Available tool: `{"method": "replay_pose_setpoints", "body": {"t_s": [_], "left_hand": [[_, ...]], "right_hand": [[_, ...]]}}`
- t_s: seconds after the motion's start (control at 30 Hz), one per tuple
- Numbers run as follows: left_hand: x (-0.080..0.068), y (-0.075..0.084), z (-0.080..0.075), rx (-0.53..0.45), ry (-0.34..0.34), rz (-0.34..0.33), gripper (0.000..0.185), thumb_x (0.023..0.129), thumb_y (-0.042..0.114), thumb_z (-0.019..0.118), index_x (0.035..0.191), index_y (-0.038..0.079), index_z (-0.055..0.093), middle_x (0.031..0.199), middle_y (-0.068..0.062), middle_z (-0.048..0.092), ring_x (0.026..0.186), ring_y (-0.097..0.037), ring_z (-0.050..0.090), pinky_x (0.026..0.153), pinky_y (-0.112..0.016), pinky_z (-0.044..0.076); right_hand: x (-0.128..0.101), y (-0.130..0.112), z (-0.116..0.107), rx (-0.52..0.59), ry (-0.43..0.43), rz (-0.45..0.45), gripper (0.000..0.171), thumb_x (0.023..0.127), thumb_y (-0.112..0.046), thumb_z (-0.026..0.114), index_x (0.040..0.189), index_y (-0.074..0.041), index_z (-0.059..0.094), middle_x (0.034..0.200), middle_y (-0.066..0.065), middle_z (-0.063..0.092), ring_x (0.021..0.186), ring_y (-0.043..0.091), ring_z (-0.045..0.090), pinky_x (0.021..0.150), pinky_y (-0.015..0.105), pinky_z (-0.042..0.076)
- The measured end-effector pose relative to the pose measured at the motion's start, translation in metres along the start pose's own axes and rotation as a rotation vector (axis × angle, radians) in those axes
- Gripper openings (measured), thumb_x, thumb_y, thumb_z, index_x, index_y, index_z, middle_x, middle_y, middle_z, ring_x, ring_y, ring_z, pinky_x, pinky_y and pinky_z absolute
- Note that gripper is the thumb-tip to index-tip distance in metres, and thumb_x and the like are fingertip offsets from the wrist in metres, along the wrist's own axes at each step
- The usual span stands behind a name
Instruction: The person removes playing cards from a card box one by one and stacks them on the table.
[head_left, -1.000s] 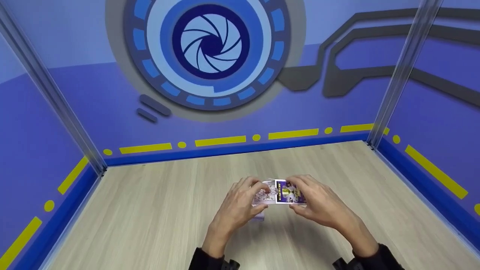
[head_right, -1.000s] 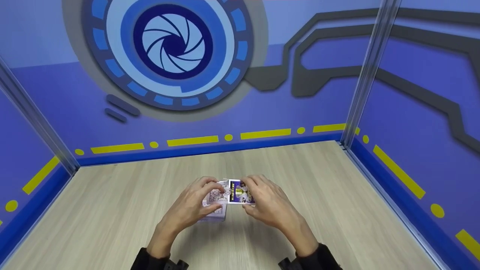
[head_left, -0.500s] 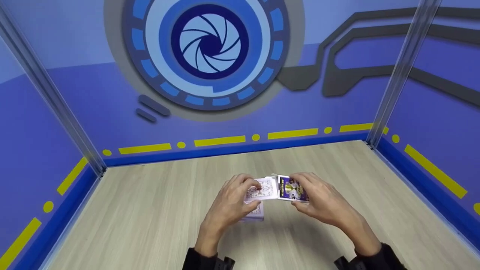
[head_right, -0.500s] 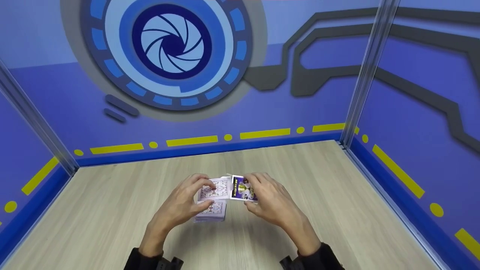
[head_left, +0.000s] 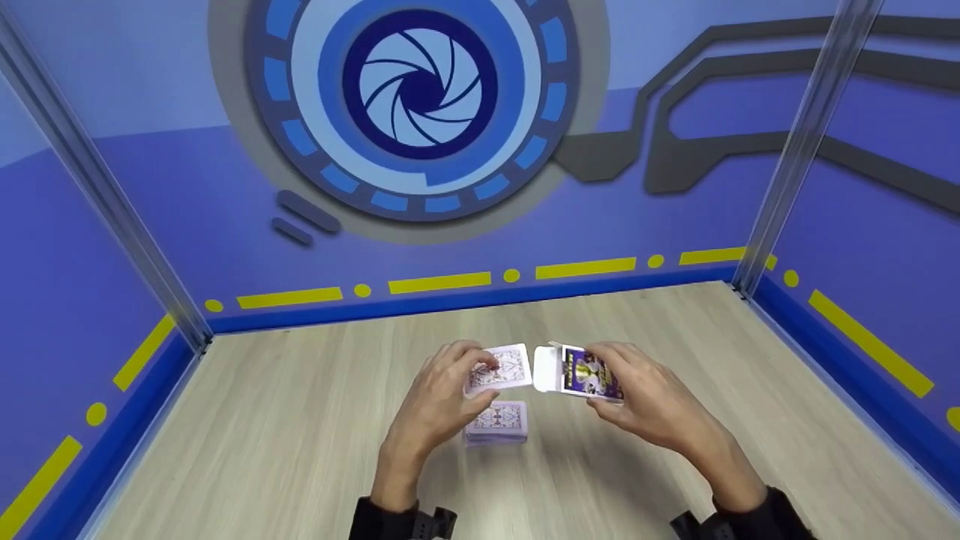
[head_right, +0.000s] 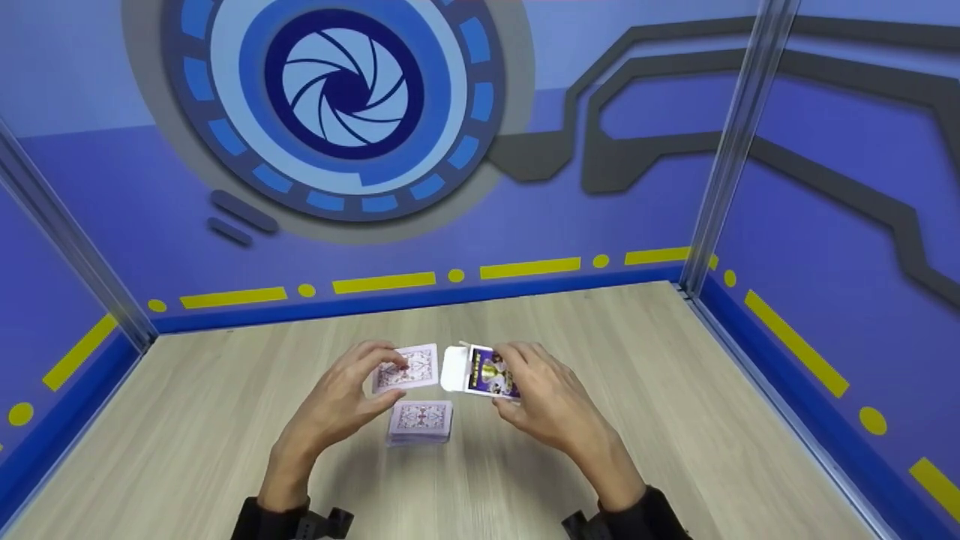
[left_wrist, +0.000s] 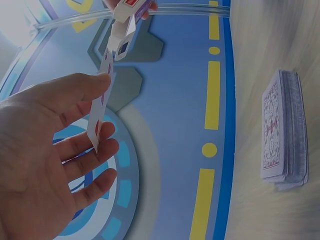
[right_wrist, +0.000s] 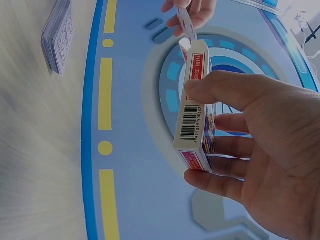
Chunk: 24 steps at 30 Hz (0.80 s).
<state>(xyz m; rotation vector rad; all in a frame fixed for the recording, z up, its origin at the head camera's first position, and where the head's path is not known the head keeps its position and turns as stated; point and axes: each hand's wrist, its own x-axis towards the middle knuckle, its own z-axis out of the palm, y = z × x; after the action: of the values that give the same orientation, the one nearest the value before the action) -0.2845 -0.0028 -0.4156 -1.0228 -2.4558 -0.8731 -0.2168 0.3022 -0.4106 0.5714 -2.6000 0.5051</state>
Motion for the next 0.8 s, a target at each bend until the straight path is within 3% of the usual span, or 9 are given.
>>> {"method": "replay_pose_setpoints", "body": {"t_s": [0.1,0.33,0.8], "left_hand": [[-0.002,-0.003,-0.001,-0.005,0.008,-0.025,0.031,0.084,0.017,0.084,0.112,0.013,0.072,0.125,-0.004,0.065,0.12,-0.024,0.059,0.104,-0.048,0.046],[-0.005,-0.01,0.003,-0.011,-0.042,-0.098,0.031,0.086,0.015,0.083,0.114,0.012,0.071,0.127,-0.005,0.064,0.122,-0.024,0.058,0.105,-0.048,0.045],[-0.005,-0.018,0.019,-0.033,-0.136,-0.156,0.031,0.089,0.017,0.082,0.117,0.013,0.069,0.129,-0.004,0.064,0.123,-0.024,0.058,0.104,-0.049,0.046]], "right_hand": [[0.0,0.0,0.0,-0.01,0.002,-0.002,0.064,0.081,-0.019,0.088,0.136,-0.004,0.059,0.132,0.012,0.063,0.111,0.022,0.06,0.083,0.042,0.054],[-0.001,0.0,0.0,-0.013,-0.006,0.01,0.064,0.082,-0.02,0.088,0.136,-0.004,0.059,0.132,0.012,0.063,0.112,0.023,0.06,0.084,0.042,0.053],[-0.001,0.0,-0.001,-0.005,-0.004,0.012,0.065,0.082,-0.02,0.088,0.137,-0.004,0.059,0.132,0.012,0.063,0.112,0.023,0.061,0.084,0.042,0.054]]}}
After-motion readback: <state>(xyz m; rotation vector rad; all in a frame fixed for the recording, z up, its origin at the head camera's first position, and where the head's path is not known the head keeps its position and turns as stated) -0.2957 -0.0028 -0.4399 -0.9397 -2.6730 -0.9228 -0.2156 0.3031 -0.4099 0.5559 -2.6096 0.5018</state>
